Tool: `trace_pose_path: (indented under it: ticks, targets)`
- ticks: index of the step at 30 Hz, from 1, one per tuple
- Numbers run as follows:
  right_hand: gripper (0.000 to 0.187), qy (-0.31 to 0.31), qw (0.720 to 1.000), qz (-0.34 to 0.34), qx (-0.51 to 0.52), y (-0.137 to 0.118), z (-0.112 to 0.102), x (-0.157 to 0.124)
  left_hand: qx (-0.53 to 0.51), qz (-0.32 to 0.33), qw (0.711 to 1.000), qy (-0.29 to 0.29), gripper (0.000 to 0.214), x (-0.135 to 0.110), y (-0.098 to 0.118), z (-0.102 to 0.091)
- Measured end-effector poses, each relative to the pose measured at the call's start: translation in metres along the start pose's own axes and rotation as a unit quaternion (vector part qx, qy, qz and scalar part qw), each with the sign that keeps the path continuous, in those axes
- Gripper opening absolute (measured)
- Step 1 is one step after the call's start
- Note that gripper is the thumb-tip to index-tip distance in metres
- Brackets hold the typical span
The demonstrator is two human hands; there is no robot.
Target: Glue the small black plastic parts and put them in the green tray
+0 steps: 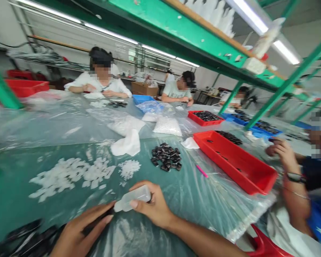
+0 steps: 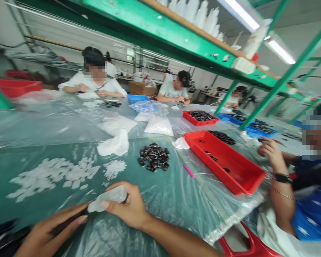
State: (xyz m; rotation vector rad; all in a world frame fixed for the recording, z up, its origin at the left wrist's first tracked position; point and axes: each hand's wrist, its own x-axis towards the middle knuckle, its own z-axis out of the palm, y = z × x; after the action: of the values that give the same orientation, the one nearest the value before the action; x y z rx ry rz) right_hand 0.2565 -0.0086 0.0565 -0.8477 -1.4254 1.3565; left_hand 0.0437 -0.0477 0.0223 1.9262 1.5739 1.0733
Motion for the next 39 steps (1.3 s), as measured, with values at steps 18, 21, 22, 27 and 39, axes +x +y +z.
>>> trace_pose_path:
  ticks: [18, 21, 22, 27, 39]
  targets:
    - [0.028, -0.03, 0.996, 0.019, -0.085, 0.006, -0.008, -0.01, -0.154, -0.042, 0.985, -0.069, 0.027, -0.001, 0.036, -0.008]
    - [0.027, -0.033, 0.996, 0.02, -0.083, 0.008, -0.008, -0.011, -0.164, -0.041, 0.983, -0.07, 0.027, -0.002, 0.036, -0.008]
    - [0.027, -0.032, 0.996, 0.021, -0.084, 0.008, -0.008, -0.011, -0.166, -0.041, 0.983, -0.069, 0.028, -0.002, 0.036, -0.008]
    - [0.027, -0.018, 0.995, 0.018, -0.101, 0.009, -0.009, -0.011, -0.163, -0.034, 0.984, -0.066, 0.032, -0.003, 0.034, -0.008]
    - [0.029, -0.017, 0.997, 0.069, -0.001, 0.015, -0.011, -0.012, -0.223, -0.049, 0.972, -0.047, 0.022, -0.003, 0.037, -0.01]
